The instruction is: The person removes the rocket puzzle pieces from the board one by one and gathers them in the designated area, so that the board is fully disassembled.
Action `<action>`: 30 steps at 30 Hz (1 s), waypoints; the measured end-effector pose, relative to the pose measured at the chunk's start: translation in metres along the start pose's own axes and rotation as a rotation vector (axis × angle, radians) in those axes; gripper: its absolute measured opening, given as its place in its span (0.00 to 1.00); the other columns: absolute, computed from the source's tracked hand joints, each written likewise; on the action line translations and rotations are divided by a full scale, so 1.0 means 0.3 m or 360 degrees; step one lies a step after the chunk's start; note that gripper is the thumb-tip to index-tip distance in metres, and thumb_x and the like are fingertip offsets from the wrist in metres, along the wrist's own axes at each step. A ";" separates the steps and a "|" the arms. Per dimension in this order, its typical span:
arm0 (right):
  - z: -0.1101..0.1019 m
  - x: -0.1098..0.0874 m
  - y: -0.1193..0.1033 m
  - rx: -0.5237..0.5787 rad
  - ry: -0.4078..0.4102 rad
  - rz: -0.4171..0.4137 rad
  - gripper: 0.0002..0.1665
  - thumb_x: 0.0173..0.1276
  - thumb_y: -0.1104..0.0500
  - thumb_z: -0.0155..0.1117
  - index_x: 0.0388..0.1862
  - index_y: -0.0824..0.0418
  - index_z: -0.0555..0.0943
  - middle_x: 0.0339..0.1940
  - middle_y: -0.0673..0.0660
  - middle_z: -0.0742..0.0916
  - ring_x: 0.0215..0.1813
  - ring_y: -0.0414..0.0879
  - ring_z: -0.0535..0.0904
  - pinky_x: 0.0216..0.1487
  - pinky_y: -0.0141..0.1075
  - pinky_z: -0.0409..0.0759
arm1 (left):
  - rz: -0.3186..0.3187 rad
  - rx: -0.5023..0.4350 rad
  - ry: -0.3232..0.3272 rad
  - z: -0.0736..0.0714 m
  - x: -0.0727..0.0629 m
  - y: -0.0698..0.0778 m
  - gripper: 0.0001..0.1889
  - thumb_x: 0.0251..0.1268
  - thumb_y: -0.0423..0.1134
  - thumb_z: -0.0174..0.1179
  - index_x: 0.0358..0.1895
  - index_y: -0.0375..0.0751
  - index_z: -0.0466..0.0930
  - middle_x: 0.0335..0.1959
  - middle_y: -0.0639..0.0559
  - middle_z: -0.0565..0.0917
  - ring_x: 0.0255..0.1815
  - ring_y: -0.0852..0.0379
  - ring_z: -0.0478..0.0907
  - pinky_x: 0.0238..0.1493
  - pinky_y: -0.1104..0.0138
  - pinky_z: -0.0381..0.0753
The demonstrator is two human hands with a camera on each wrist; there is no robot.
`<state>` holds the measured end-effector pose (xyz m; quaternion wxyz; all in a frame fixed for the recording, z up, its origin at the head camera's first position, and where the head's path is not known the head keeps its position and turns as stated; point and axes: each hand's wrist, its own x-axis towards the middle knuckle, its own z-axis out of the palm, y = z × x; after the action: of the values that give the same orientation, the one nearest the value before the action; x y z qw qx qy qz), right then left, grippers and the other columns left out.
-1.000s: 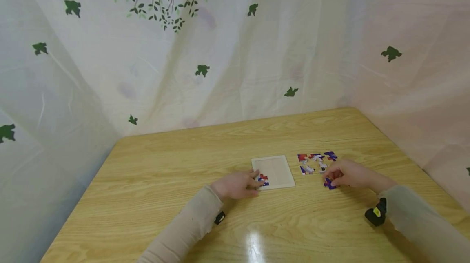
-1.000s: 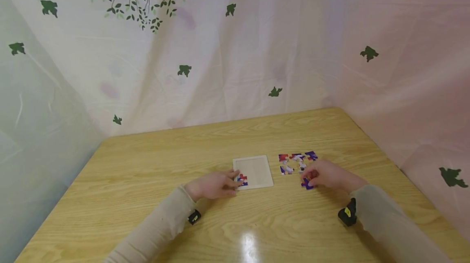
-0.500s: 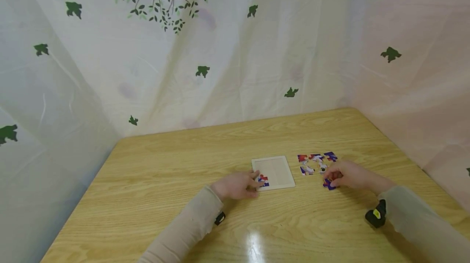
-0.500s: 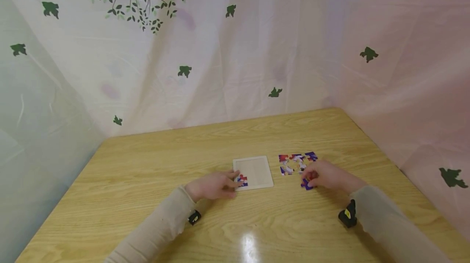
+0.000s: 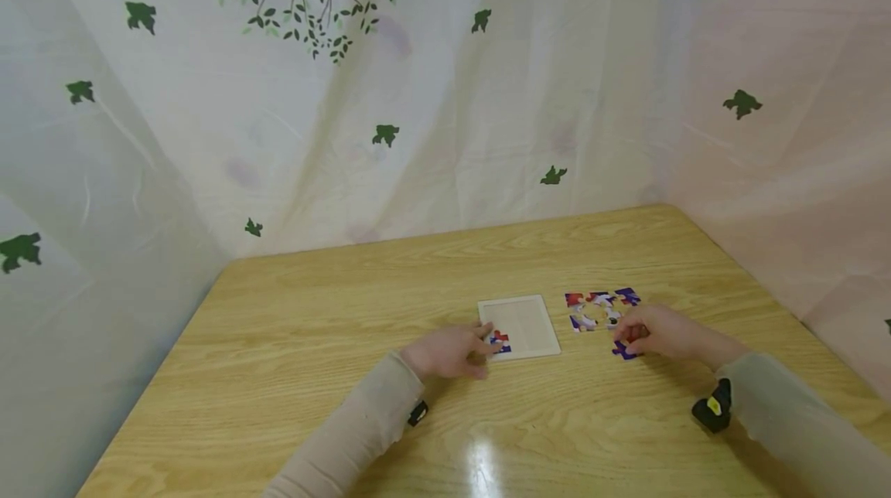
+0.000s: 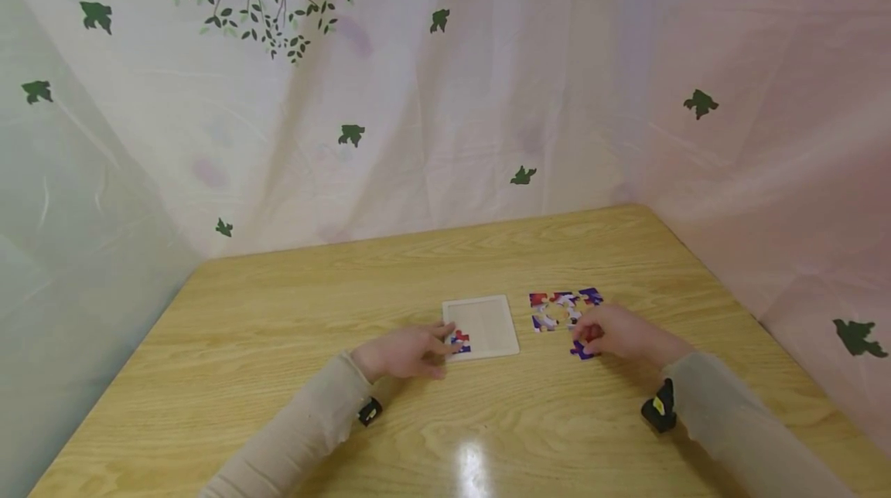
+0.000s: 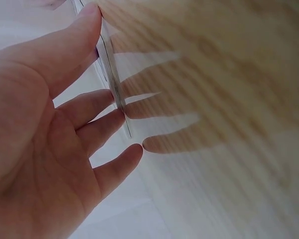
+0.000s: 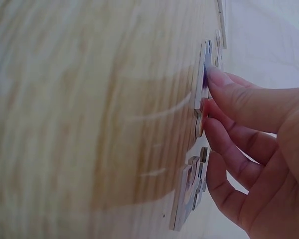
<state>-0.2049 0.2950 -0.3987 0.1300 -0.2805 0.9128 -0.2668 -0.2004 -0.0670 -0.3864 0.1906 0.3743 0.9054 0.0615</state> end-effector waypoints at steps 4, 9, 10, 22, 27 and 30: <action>0.001 0.000 -0.003 -0.0014 0.0002 0.0019 0.06 0.60 0.65 0.66 0.35 0.57 0.82 0.29 0.45 0.80 0.31 0.32 0.70 0.31 0.28 0.73 | -0.0007 -0.0021 0.0000 -0.002 -0.001 0.004 0.26 0.64 0.47 0.59 0.66 0.49 0.70 0.75 0.46 0.54 0.74 0.49 0.55 0.70 0.62 0.62; 0.002 0.000 -0.011 -0.0025 0.0007 0.0040 0.06 0.60 0.65 0.67 0.35 0.56 0.82 0.29 0.45 0.80 0.31 0.33 0.70 0.30 0.29 0.73 | 0.0005 -0.0026 0.0015 -0.001 0.000 0.001 0.26 0.64 0.47 0.60 0.65 0.48 0.71 0.75 0.45 0.55 0.74 0.48 0.56 0.70 0.62 0.62; 0.002 0.000 -0.011 -0.0025 0.0006 0.0049 0.06 0.60 0.65 0.67 0.35 0.56 0.82 0.29 0.45 0.80 0.31 0.33 0.70 0.30 0.29 0.73 | 0.0005 -0.0027 0.0016 -0.002 0.000 0.001 0.26 0.64 0.47 0.60 0.65 0.47 0.71 0.75 0.45 0.55 0.74 0.48 0.56 0.70 0.62 0.62; 0.001 0.011 -0.021 0.0023 0.0038 0.0032 0.03 0.63 0.61 0.65 0.36 0.56 0.83 0.32 0.46 0.83 0.33 0.33 0.75 0.32 0.29 0.77 | 0.0066 0.0024 0.0149 0.000 0.014 -0.003 0.16 0.65 0.44 0.60 0.54 0.45 0.81 0.70 0.44 0.65 0.68 0.49 0.68 0.65 0.64 0.68; 0.010 0.026 -0.035 -0.0016 0.0091 -0.0036 0.04 0.63 0.57 0.66 0.35 0.55 0.82 0.33 0.45 0.83 0.34 0.32 0.75 0.34 0.29 0.77 | 0.0126 0.0062 0.0229 0.001 0.019 -0.011 0.19 0.66 0.45 0.59 0.58 0.42 0.78 0.69 0.43 0.67 0.67 0.48 0.68 0.65 0.62 0.69; 0.014 0.044 -0.049 -0.0007 0.0084 -0.0024 0.03 0.63 0.58 0.65 0.35 0.56 0.82 0.33 0.45 0.83 0.34 0.33 0.74 0.34 0.30 0.76 | 0.0101 0.0053 0.0249 -0.001 0.021 -0.016 0.25 0.67 0.45 0.58 0.65 0.41 0.72 0.70 0.42 0.65 0.69 0.47 0.65 0.68 0.60 0.66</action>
<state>-0.2076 0.2753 -0.3950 0.1032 -0.2805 0.9144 -0.2729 -0.2077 -0.0661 -0.3893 0.1112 0.3998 0.9062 0.0815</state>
